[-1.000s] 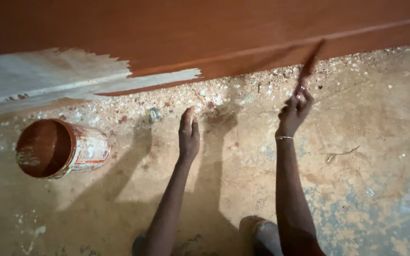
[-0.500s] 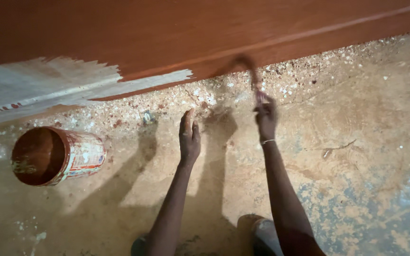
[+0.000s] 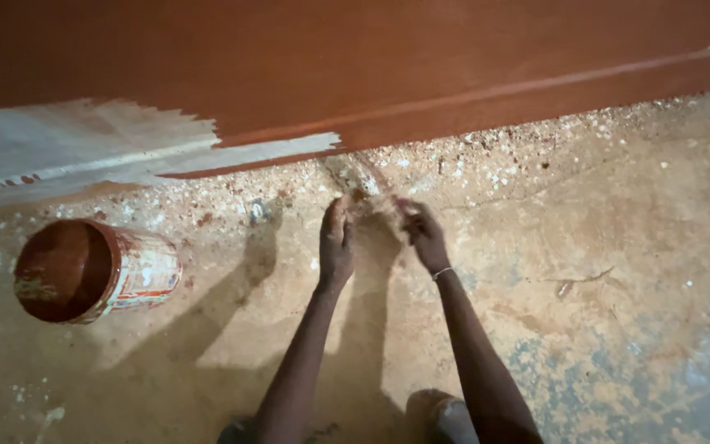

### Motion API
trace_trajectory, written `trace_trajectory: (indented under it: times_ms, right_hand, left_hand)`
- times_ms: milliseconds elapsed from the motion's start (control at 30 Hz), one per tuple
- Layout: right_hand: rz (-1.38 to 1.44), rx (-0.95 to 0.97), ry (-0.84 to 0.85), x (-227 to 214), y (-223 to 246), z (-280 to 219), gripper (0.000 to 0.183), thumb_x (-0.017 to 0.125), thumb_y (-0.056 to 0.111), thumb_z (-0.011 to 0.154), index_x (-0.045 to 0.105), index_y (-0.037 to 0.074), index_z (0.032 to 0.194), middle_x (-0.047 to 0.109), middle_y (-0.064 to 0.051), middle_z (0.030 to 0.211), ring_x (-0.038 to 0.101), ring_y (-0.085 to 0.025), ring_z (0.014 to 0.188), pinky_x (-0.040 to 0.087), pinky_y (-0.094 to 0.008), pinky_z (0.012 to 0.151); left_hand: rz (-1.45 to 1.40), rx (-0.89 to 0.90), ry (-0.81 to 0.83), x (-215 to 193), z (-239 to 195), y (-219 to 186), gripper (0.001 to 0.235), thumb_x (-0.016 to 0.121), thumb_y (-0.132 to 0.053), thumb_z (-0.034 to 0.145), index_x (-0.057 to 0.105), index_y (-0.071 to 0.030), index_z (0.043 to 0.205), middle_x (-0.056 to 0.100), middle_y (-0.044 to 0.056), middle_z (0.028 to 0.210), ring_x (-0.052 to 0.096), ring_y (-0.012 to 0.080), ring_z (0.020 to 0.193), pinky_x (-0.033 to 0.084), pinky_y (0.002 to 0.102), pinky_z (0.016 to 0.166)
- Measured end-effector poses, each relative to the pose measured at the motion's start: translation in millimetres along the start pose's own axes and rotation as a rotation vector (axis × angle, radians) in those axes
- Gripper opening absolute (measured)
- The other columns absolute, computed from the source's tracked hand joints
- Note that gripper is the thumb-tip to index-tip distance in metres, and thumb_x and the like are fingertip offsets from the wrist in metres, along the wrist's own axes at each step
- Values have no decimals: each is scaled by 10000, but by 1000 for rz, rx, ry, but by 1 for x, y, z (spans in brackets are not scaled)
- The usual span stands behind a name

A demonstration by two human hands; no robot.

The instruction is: The person paints a wall with reddish-brown paint using a brush. They repeatedly dip the brush into a bucket on the floor and apply paint to the lower section of the wall, working along the baseboard.

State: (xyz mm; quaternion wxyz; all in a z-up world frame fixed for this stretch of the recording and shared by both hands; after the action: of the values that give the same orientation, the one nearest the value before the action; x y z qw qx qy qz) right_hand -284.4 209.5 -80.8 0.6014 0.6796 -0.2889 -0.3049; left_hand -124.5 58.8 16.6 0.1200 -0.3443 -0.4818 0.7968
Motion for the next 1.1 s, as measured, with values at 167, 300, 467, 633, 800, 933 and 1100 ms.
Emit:
trace_trajectory:
  times_ms: [167, 300, 467, 633, 800, 933, 1100]
  right_hand:
    - [222, 92, -583, -70, -10, 14, 362, 559, 71, 1042, 547, 217, 1373, 665, -43, 849, 547, -80, 601, 422, -208, 463]
    - [247, 120, -548, -62, -12, 18, 333, 569, 83, 1037, 488, 199, 1338, 676, -48, 845, 557, -88, 586, 402, -221, 437]
    - [27, 86, 15, 14, -19, 9, 470, 520, -38, 952, 596, 192, 1354, 691, -32, 907, 583, -95, 685, 463, -240, 540]
    - [56, 58, 5, 8, -15, 18, 542, 484, -79, 912, 618, 218, 1346, 684, -35, 914, 615, -81, 779, 520, -228, 640]
    - [180, 153, -500, -48, -11, 19, 424, 565, -16, 1000, 549, 216, 1354, 666, -53, 862, 543, -81, 618, 416, -223, 489]
    - [214, 180, -402, -26, -10, 14, 407, 568, 9, 1005, 525, 215, 1354, 690, -48, 861, 547, -88, 589, 415, -224, 459]
    - [63, 93, 84, 30, 15, 9, 423, 610, 27, 987, 578, 212, 1366, 692, -71, 865, 563, -77, 632, 440, -209, 512]
  left_hand:
    - [0, -5, 19, 2, -3, 1, 486, 509, -49, 1010, 456, -18, 1492, 521, 243, 1494, 492, 410, 1409, 388, 451, 1185]
    - [-8, -8, 26, -5, -2, 2, 463, 515, -48, 1019, 474, -33, 1479, 548, 222, 1482, 508, 390, 1411, 394, 444, 1194]
    - [-9, 4, 16, -12, -3, 0, 442, 501, -82, 1060, 461, -31, 1497, 523, 231, 1508, 488, 389, 1426, 379, 452, 1194]
    - [2, 13, 21, -18, -4, -1, 445, 484, -89, 1062, 463, -7, 1499, 509, 243, 1520, 455, 402, 1444, 345, 464, 1205]
    - [6, -32, 15, -19, -6, 10, 429, 490, -119, 1068, 475, -8, 1482, 528, 231, 1499, 487, 386, 1424, 380, 440, 1198]
    - [5, 8, -5, -20, -9, 14, 409, 491, -137, 1078, 496, -8, 1466, 549, 228, 1483, 505, 384, 1417, 390, 437, 1200]
    - [-31, -21, 14, -19, -4, 10, 419, 475, -172, 1092, 486, 3, 1472, 540, 240, 1483, 504, 388, 1407, 380, 444, 1184]
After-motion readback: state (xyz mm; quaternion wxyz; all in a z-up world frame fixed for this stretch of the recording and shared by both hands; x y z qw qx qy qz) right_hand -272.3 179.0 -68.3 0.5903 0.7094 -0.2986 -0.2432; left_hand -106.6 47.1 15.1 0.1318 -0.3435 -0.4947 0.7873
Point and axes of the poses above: each hand's wrist, its own z-axis towards the middle knuckle, its own x-axis out of the palm, y = z × x, the point moved 4 cm from there along z, towards the middle knuckle
